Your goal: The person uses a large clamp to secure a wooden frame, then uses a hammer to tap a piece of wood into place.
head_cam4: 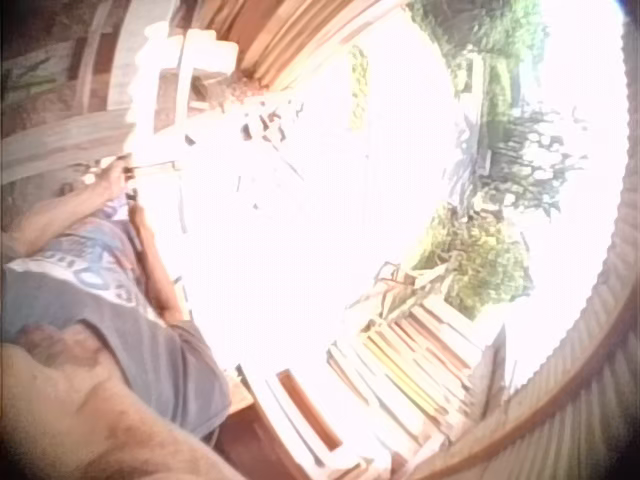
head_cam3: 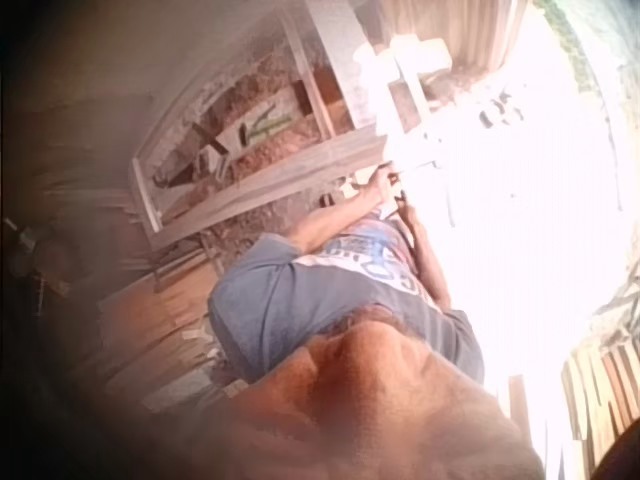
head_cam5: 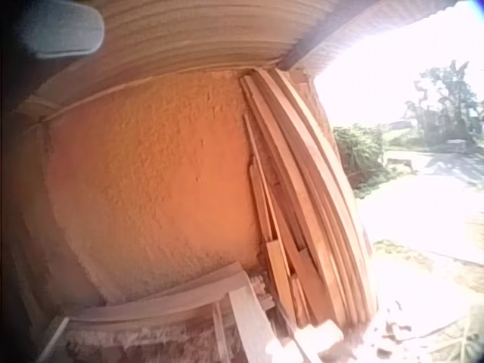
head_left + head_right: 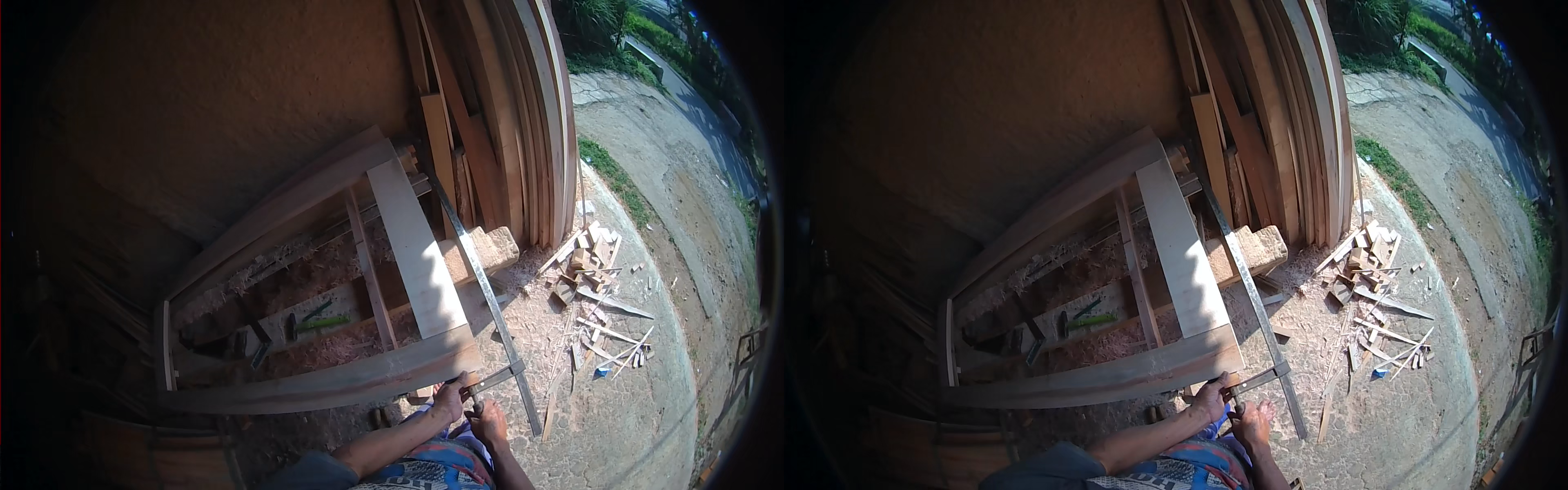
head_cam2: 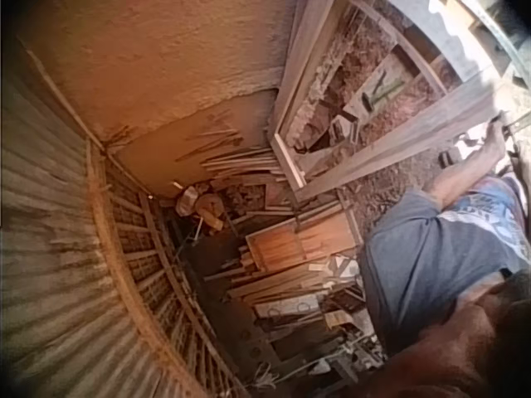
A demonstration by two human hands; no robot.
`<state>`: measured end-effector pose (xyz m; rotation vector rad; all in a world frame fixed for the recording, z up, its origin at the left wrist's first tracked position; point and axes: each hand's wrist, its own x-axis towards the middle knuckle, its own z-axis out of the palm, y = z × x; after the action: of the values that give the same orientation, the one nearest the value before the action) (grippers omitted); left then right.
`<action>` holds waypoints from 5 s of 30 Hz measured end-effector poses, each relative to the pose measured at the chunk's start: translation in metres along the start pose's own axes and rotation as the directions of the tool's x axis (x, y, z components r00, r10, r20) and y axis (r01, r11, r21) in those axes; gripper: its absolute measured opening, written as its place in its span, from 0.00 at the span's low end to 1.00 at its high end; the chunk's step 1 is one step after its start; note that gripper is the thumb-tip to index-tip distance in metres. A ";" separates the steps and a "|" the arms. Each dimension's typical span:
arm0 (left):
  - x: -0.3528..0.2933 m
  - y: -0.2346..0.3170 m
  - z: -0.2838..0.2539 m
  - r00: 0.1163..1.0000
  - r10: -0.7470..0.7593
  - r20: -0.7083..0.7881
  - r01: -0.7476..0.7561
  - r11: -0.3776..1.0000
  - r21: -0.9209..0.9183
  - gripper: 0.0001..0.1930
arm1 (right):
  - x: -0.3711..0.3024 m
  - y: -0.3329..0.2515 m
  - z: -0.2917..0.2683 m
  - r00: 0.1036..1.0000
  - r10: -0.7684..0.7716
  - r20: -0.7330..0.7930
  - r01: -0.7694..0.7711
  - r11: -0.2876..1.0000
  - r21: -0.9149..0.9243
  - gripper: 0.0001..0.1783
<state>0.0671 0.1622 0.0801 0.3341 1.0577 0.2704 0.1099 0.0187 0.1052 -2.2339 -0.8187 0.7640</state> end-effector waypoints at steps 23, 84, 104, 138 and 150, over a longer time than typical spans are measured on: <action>-0.018 0.008 0.021 0.999 -0.020 -0.028 0.019 1.000 -0.006 0.09 | 0.006 0.020 -0.014 0.976 0.034 0.213 -0.067 0.986 0.149 0.23; 0.001 -0.006 -0.002 0.991 0.129 -0.021 -0.127 0.990 0.057 0.13 | 0.003 -0.015 -0.036 0.955 0.106 0.277 -0.164 0.967 0.196 0.22; -0.035 -0.100 -0.016 0.736 0.670 0.099 -0.494 0.431 0.756 0.15 | -0.019 0.044 -0.115 0.701 -0.387 0.599 0.229 0.918 0.325 0.41; 0.023 -0.141 0.028 -0.825 0.565 -0.005 -0.561 -0.818 0.127 0.17 | 0.196 0.489 0.009 0.813 -0.527 0.247 0.579 0.691 -0.433 0.12; 0.015 -0.128 0.016 -0.878 0.469 0.094 -0.467 -0.883 0.042 0.19 | 0.174 0.510 -0.003 0.756 -0.644 0.116 0.615 0.639 -0.462 0.08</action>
<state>0.0956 0.0485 0.0249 1.7032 -0.0550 2.4797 0.3984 -0.1679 -0.3099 -2.0955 -1.7935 0.1454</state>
